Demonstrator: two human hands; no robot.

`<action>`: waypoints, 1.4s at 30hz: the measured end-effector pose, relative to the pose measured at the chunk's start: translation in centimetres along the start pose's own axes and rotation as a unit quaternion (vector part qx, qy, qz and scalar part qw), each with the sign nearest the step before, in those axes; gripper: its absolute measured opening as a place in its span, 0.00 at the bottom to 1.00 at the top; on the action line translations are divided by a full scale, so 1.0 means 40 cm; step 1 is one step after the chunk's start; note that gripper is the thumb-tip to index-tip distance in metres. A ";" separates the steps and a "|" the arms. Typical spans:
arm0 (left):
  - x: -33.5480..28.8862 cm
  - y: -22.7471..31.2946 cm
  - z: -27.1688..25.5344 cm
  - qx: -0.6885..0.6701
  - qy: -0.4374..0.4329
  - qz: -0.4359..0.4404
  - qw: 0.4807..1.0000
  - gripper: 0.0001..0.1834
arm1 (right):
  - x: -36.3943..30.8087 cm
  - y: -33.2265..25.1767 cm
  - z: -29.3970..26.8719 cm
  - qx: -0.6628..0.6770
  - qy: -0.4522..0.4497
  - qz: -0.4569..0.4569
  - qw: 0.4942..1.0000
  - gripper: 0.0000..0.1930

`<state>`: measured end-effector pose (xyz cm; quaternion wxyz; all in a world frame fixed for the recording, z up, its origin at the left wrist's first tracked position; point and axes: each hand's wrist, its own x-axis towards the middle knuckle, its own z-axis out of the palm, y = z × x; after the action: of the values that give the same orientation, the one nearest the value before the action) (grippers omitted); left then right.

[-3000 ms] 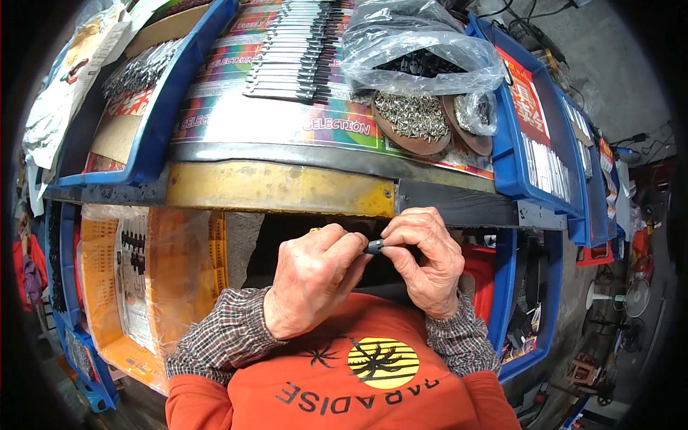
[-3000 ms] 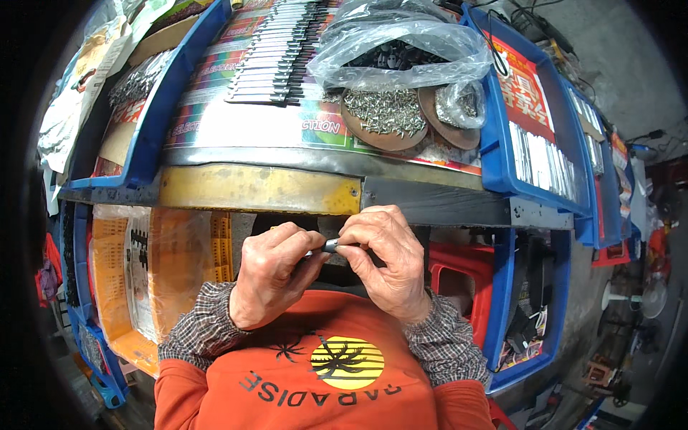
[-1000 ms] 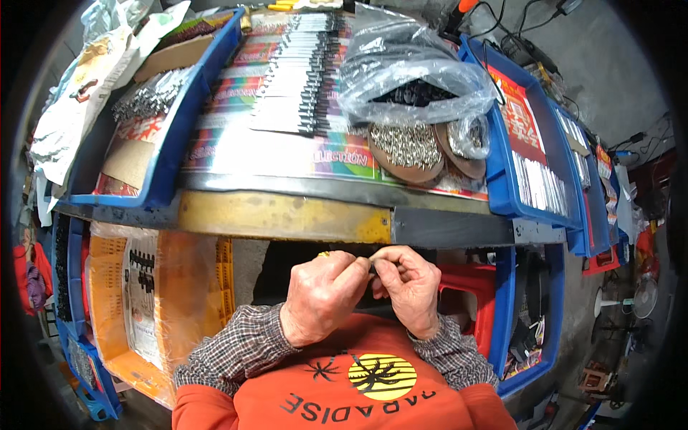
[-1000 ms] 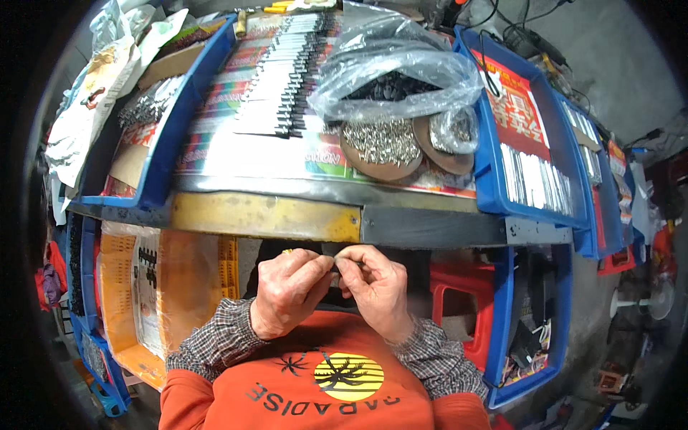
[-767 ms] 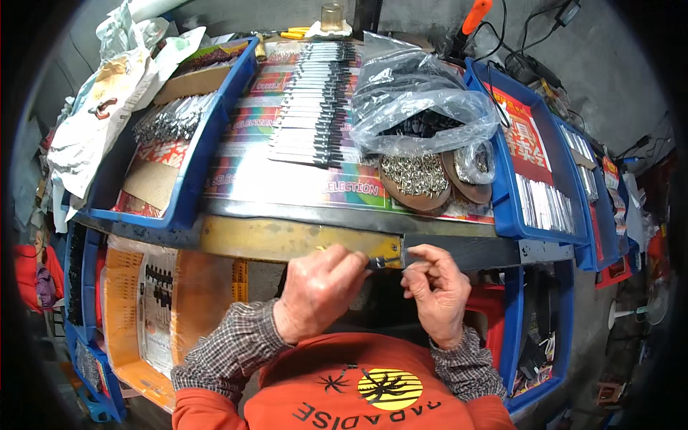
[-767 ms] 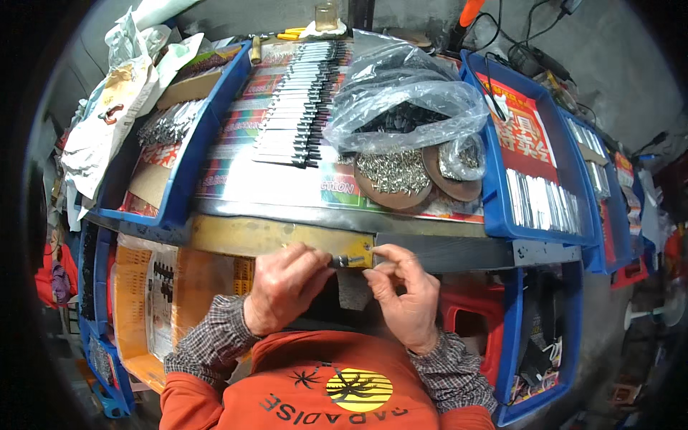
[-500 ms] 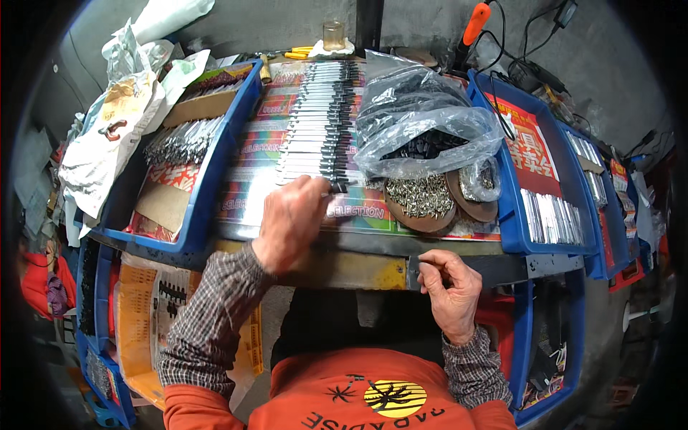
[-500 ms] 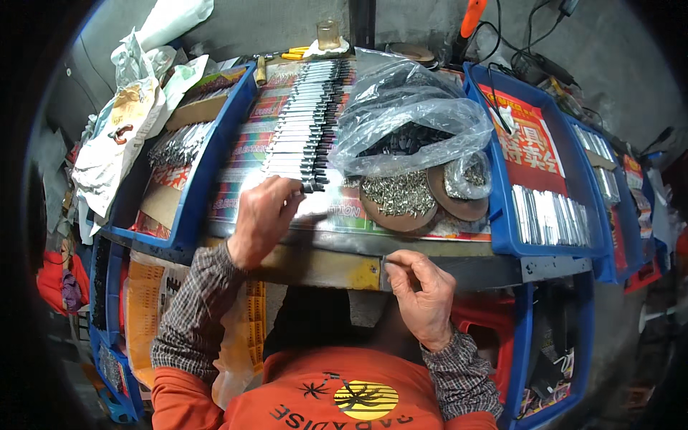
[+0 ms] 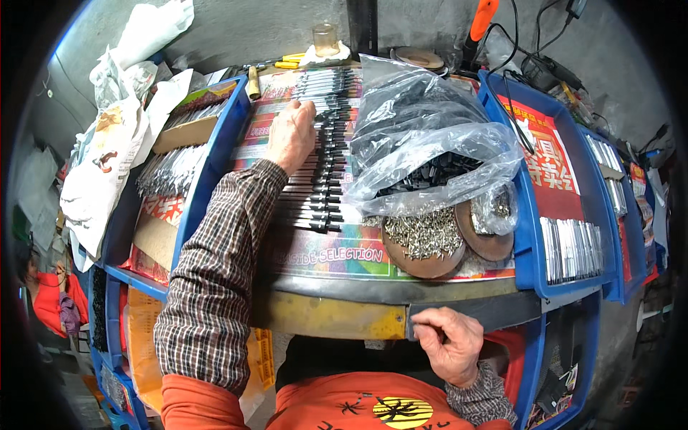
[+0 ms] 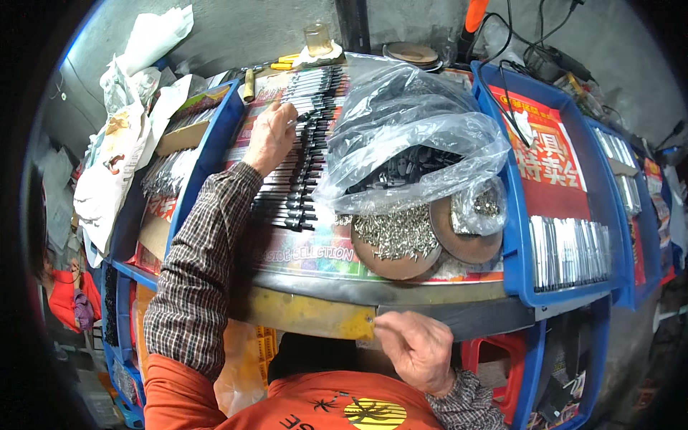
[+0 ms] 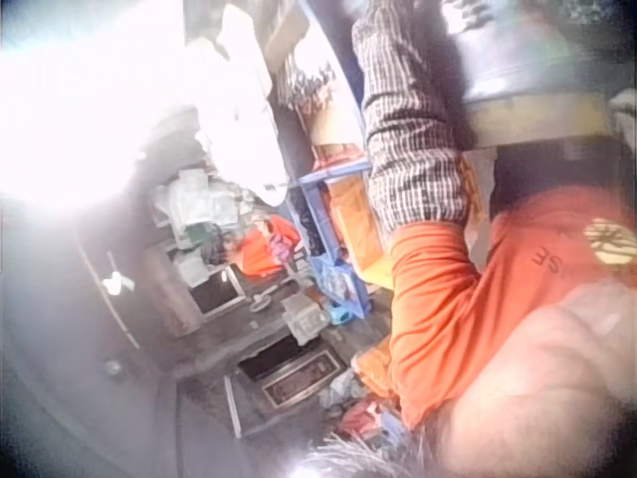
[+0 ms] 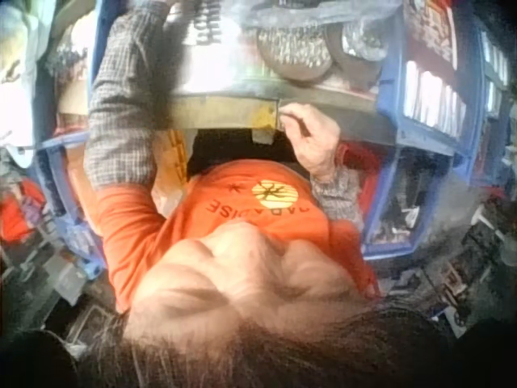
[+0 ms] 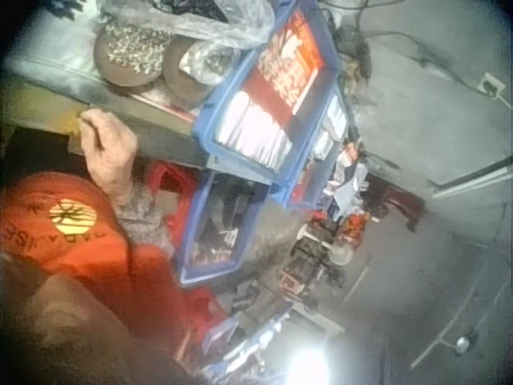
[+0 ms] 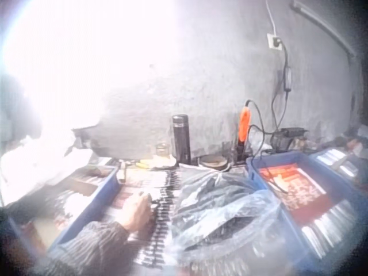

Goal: The person assembles components by fitting plastic caps onto metal strips by hand, retrieving parts from bins and bags, and arranging the completed pieces in rows on the table.

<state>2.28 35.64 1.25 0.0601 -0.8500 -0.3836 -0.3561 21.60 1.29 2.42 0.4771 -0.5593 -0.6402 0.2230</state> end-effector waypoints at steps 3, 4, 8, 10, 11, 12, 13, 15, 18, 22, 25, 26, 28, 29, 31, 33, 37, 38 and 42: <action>0.032 -0.056 0.034 0.013 0.009 0.012 1.000 0.12 | 0.001 0.011 0.003 0.013 -0.013 -0.021 1.000 0.09; 0.053 -0.056 0.047 0.012 0.006 0.011 1.000 0.12 | 0.008 0.013 -0.001 0.013 -0.015 -0.028 0.999 0.09; 0.105 -0.050 0.074 0.021 -0.020 -0.007 1.000 0.09 | 0.021 0.026 0.007 0.017 0.003 -0.063 0.998 0.06; 0.121 -0.064 0.079 0.022 -0.048 -0.012 0.999 0.09 | 0.020 0.023 0.004 0.021 -0.004 -0.072 0.997 0.06; 0.126 -0.071 0.082 0.023 -0.049 -0.012 0.998 0.09 | 0.020 0.021 0.002 0.023 -0.004 -0.072 0.997 0.06; 0.129 -0.077 0.082 0.031 -0.049 -0.011 0.998 0.09 | 0.020 0.019 0.002 0.020 -0.008 -0.075 0.997 0.06; 0.134 -0.079 0.089 0.035 -0.049 -0.008 0.998 0.09 | 0.019 0.021 0.002 0.015 -0.010 -0.076 0.997 0.07; 0.142 -0.084 0.097 0.034 -0.053 -0.009 0.998 0.09 | 0.018 0.028 0.001 0.004 -0.023 -0.087 0.996 0.10; 0.147 -0.087 0.107 0.032 -0.057 -0.007 0.998 0.10 | 0.021 0.031 0.003 0.003 -0.014 -0.093 0.996 0.08; 0.147 -0.094 0.113 0.049 -0.041 0.008 0.998 0.08 | 0.022 0.029 0.007 -0.022 -0.012 -0.099 0.995 0.09; 0.151 -0.089 0.105 0.065 -0.054 0.012 0.996 0.09 | 0.018 0.022 0.010 -0.027 -0.009 -0.097 0.995 0.09; 0.152 -0.087 0.104 0.063 -0.052 0.012 0.997 0.09 | 0.015 0.017 0.011 -0.034 -0.009 -0.094 0.995 0.09; 0.151 -0.089 0.101 0.084 -0.056 0.036 0.994 0.12 | 0.015 0.016 0.011 -0.029 -0.013 -0.097 0.995 0.08; 0.147 -0.096 0.098 0.087 -0.056 0.034 0.994 0.12 | 0.016 0.019 0.013 -0.022 -0.017 -0.100 0.995 0.08; 0.142 -0.103 0.094 0.123 -0.053 0.069 0.989 0.12 | 0.013 0.017 0.015 -0.024 -0.017 -0.103 0.994 0.08; 0.138 -0.102 0.086 0.119 -0.050 0.071 0.989 0.12 | 0.005 0.011 0.016 -0.029 -0.015 -0.104 0.994 0.07; 0.130 -0.076 0.078 0.112 -0.068 0.026 0.991 0.12 | -0.001 0.010 0.014 -0.046 -0.019 -0.101 0.994 0.08; 0.124 -0.079 0.070 0.097 -0.053 0.031 0.993 0.12 | 0.000 0.009 0.016 -0.049 -0.024 -0.102 0.993 0.08; 0.094 -0.103 0.015 0.094 -0.029 0.063 0.993 0.11 | -0.014 -0.005 0.030 -0.041 -0.035 -0.112 0.992 0.07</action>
<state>1.46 41.03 2.57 0.1510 -0.8731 -0.3625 -0.2889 20.42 1.01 1.84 0.4527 -0.4948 -0.7242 0.1608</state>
